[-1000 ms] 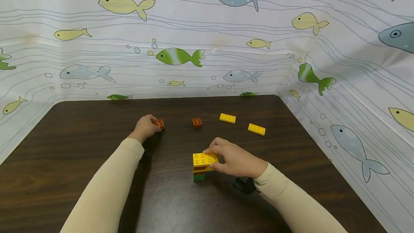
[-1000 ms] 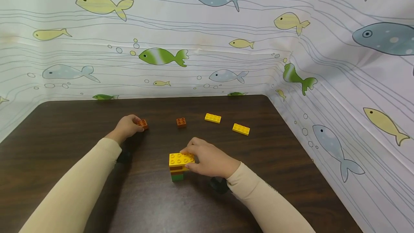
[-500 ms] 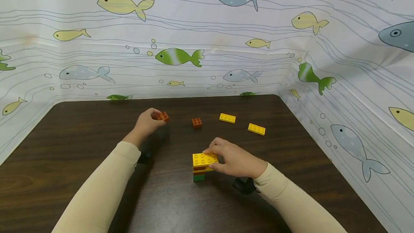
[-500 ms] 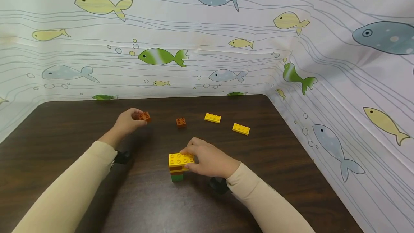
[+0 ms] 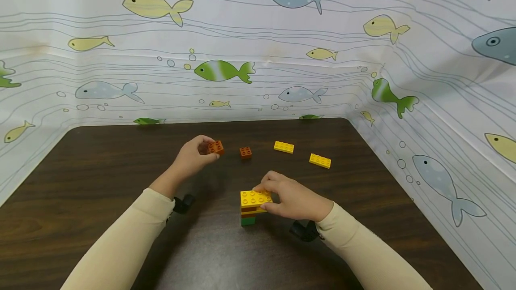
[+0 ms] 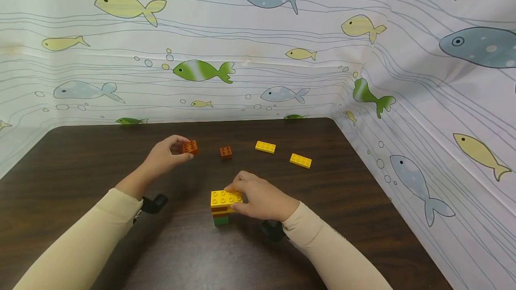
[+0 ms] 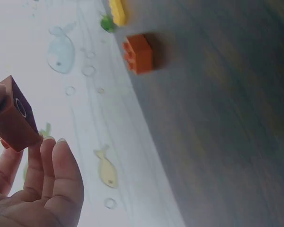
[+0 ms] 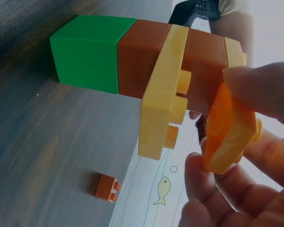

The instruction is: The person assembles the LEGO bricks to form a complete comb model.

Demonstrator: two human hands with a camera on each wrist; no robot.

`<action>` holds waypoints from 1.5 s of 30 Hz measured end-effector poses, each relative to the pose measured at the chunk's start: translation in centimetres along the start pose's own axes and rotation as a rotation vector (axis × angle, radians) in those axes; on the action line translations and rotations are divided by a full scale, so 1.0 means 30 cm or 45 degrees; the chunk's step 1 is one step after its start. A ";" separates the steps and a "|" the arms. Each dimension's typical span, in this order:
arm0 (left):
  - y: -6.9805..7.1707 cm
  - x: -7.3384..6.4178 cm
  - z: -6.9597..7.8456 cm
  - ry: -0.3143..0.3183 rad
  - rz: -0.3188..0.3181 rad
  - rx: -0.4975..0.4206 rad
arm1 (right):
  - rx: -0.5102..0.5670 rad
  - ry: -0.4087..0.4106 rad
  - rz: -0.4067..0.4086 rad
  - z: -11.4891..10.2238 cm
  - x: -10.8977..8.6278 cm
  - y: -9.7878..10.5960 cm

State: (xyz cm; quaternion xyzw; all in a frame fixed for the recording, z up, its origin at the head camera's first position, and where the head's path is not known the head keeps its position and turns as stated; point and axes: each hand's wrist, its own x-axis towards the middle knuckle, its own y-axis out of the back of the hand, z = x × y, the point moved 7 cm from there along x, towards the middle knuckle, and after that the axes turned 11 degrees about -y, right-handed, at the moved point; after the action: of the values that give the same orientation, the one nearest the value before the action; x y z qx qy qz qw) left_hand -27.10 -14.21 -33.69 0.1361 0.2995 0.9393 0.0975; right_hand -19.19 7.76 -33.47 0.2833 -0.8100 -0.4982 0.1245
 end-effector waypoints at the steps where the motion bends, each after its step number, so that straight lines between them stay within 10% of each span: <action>1: -0.004 -0.005 0.010 -0.008 -0.005 -0.002 | 0.002 -0.002 -0.002 0.001 0.000 -0.001; 19: -0.093 -0.110 0.172 -0.218 -0.147 -0.006 | 0.013 0.006 -0.010 0.000 0.002 0.003; 45: -0.214 -0.174 0.229 -0.328 -0.326 -0.052 | 0.040 0.030 -0.009 0.004 0.001 0.001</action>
State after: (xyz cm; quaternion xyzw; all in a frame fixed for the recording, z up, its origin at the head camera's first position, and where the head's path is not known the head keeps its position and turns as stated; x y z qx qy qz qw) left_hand -19.36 -6.77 -33.12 0.2140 0.2802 0.8999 0.2566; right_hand -19.29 7.83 -33.49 0.2940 -0.8152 -0.4824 0.1276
